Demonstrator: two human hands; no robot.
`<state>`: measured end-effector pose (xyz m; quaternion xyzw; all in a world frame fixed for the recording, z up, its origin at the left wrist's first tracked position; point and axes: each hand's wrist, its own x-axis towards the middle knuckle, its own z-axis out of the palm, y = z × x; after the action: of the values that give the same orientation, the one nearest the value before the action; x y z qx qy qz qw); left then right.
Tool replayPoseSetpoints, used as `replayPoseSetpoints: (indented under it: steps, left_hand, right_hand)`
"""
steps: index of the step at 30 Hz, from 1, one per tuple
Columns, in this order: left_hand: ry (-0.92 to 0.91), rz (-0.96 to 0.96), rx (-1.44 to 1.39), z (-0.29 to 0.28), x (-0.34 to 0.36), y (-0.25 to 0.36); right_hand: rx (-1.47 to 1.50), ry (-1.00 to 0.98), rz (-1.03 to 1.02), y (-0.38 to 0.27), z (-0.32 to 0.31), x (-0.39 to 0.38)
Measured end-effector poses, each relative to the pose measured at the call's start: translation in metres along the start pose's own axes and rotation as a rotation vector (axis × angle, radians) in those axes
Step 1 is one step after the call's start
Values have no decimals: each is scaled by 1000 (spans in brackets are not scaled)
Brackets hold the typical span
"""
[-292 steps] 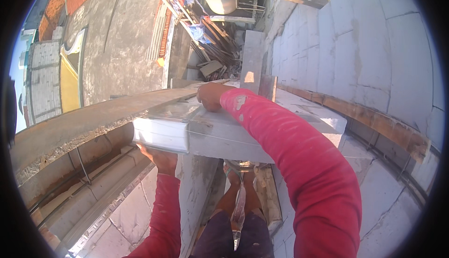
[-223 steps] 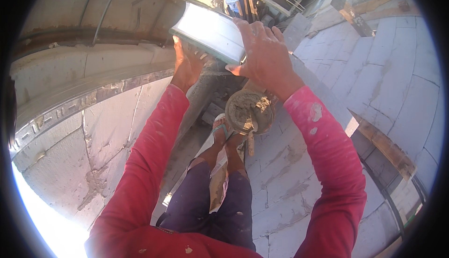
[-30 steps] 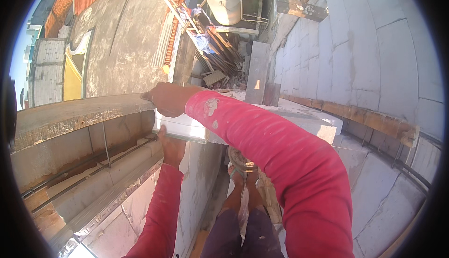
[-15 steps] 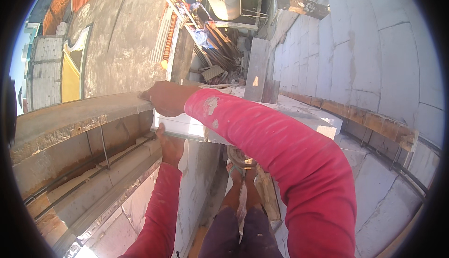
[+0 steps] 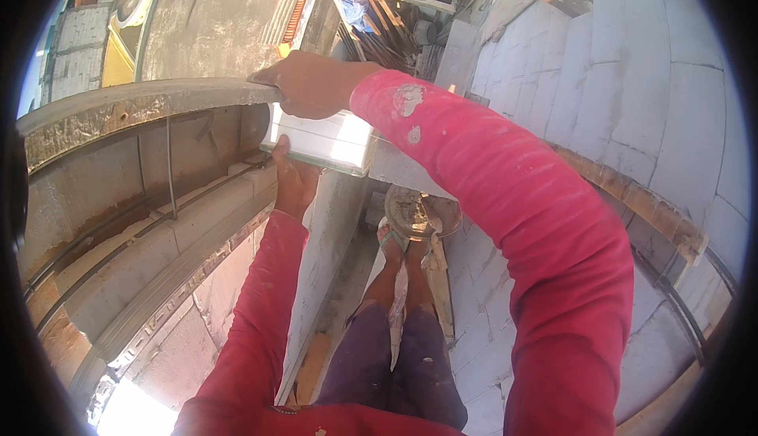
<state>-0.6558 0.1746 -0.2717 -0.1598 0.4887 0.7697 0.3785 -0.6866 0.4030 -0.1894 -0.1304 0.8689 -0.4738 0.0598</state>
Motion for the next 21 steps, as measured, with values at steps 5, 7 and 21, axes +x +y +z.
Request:
replayPoseSetpoints:
  steps: [5,7,21]
  left_hand:
    - [-35,8,64,-6,5,-3]
    - [-47,9,72,-5,6,-5]
    - [4,2,118,-4,7,-7]
  right_hand:
    - [-39,-9,70,-6,-4,-4]
    - [-42,23,68,-4,-1,-7]
    - [-164,-53,170,-16,-13,-6]
